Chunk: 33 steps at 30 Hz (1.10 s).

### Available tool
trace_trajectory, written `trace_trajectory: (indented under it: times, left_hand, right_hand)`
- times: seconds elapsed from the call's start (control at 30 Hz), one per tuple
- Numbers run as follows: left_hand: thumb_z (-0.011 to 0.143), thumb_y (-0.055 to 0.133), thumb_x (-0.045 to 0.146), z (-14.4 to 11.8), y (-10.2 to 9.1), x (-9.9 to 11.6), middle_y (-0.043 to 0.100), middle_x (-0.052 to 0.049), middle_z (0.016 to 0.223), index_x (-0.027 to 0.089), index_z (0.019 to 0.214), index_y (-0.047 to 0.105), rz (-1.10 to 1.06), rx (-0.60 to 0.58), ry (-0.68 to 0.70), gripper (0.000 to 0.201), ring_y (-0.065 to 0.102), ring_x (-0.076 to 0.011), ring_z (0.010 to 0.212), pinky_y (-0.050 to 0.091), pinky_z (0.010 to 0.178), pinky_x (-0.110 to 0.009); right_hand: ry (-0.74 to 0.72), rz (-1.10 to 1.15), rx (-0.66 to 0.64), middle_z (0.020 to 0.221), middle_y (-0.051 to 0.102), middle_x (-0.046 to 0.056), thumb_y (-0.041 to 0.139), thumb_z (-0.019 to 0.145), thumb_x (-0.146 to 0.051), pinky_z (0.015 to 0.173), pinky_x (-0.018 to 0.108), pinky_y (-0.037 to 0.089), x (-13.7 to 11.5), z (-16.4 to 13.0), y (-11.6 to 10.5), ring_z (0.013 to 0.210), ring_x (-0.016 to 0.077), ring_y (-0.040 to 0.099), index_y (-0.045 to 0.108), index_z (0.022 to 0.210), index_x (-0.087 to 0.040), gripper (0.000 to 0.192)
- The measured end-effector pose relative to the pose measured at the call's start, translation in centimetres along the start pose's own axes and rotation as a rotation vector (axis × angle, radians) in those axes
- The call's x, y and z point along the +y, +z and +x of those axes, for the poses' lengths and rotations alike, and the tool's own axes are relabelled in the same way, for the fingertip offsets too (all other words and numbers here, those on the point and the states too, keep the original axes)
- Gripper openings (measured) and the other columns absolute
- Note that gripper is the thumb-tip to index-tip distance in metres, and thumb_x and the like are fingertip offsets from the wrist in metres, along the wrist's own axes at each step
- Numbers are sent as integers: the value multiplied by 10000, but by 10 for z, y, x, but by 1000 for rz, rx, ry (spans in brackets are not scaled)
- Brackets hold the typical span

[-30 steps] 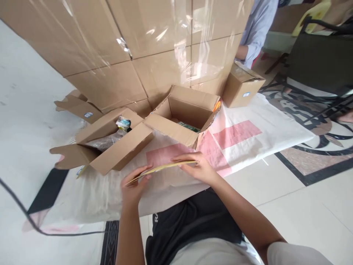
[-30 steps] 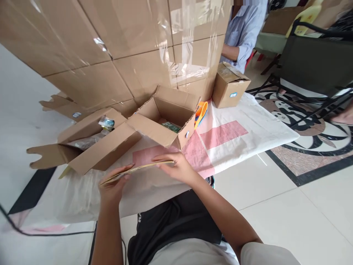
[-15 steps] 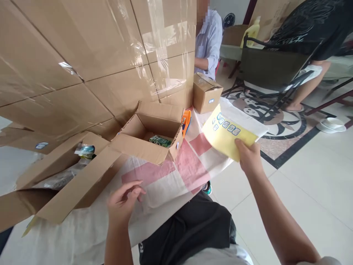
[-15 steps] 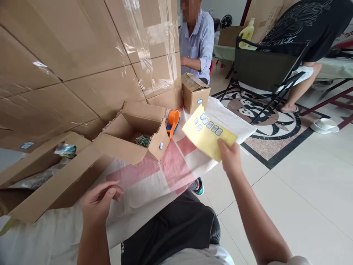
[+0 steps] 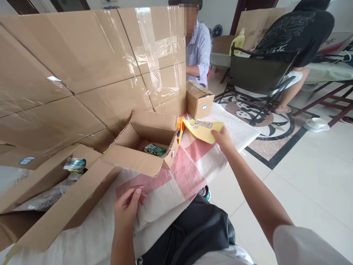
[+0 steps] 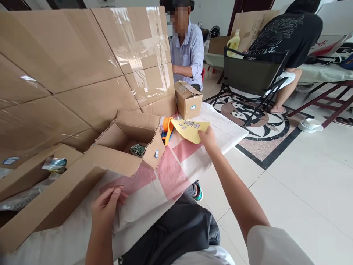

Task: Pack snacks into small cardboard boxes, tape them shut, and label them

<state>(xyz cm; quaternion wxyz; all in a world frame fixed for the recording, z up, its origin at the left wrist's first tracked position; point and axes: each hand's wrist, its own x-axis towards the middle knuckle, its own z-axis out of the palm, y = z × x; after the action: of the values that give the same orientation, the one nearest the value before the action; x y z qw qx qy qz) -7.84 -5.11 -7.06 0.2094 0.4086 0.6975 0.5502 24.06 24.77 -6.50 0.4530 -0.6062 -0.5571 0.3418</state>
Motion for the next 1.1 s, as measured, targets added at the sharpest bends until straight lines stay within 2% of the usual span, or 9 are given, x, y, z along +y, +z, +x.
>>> trace_trajectory:
  times: [0.13, 0.23, 0.3, 0.4, 0.57, 0.73, 0.87, 1.0, 1.1]
  left_hand:
    - [902, 643, 443, -3, 5, 7, 687, 12, 653, 199, 846, 762, 64, 2, -11, 276, 565, -113, 533, 491, 584, -230]
    - [901, 633, 438, -3, 8, 9, 686, 12, 665, 202, 852, 769, 119, -48, 10, 277, 574, -122, 578, 481, 601, -233]
    - [903, 628, 455, -2, 9, 8, 689, 13, 670, 210, 851, 772, 149, -68, 21, 289, 579, -126, 592, 480, 610, -236]
    - [906, 623, 481, -1, 9, 7, 691, 17, 664, 217, 837, 769, 178, -78, 48, 310, 585, -129, 590, 487, 628, -241]
    - [921, 604, 481, -3, 7, 7, 708, 7, 684, 202, 872, 772, 211, -42, 63, 329, 615, -146, 612, 511, 632, -248]
    - [922, 617, 480, -7, 3, 3, 697, 14, 685, 202, 878, 764, 161, 22, 39, 317, 614, -142, 624, 520, 650, -240]
    - [931, 613, 444, -5, 6, 2, 706, 10, 685, 205, 868, 770, 180, -7, 82, 293, 626, -137, 628, 511, 656, -234]
    - [964, 576, 395, -6, 10, 5, 702, 7, 671, 200, 835, 758, 229, -41, 159, 297, 625, -134, 608, 502, 619, -229]
    - [978, 577, 293, -16, -14, 1, 712, 13, 680, 208, 850, 742, 292, 37, 373, 226, 647, -133, 613, 512, 638, -232]
  right_hand:
    - [57, -168, 103, 1324, 625, 244, 667, 744, -278, 1001, 584, 521, 2, -18, -39, 1198, 394, 626, 317, 1547, -122, 890]
    - [-118, -492, 229, 1566, 392, 299, 741, 764, -322, 1116, 641, 379, -18, -27, -35, 1434, 461, 401, 141, 1634, -121, 1075]
    - [-253, -630, 159, 1574, 405, 275, 733, 823, -410, 1126, 622, 351, -40, -25, -9, 1453, 470, 361, 334, 1578, -137, 897]
    - [-169, -547, -258, 1187, 700, 222, 668, 885, -539, 952, 446, 477, -77, -10, 52, 1163, 387, 615, 631, 1274, -117, 575]
    - [-227, -469, -343, 901, 718, 126, 594, 935, -302, 750, 303, 434, -120, 19, 123, 858, 239, 641, 677, 830, -137, 212]
    - [-437, -344, -320, 925, 683, 55, 505, 995, -310, 760, 256, 412, -132, 29, 73, 861, 169, 574, 629, 882, -160, 225]
    - [-440, -326, -350, 831, 645, 20, 509, 989, -359, 724, 262, 422, -103, 32, 13, 768, 150, 547, 613, 861, -171, 250]
    - [-323, -387, -338, 743, 624, 12, 577, 932, -414, 695, 273, 446, -63, 36, -5, 699, 142, 534, 608, 811, -170, 275]
    - [-298, -424, -187, 931, 653, 77, 716, 813, -470, 769, 330, 482, -59, 24, -14, 792, 178, 566, 615, 948, -157, 356]
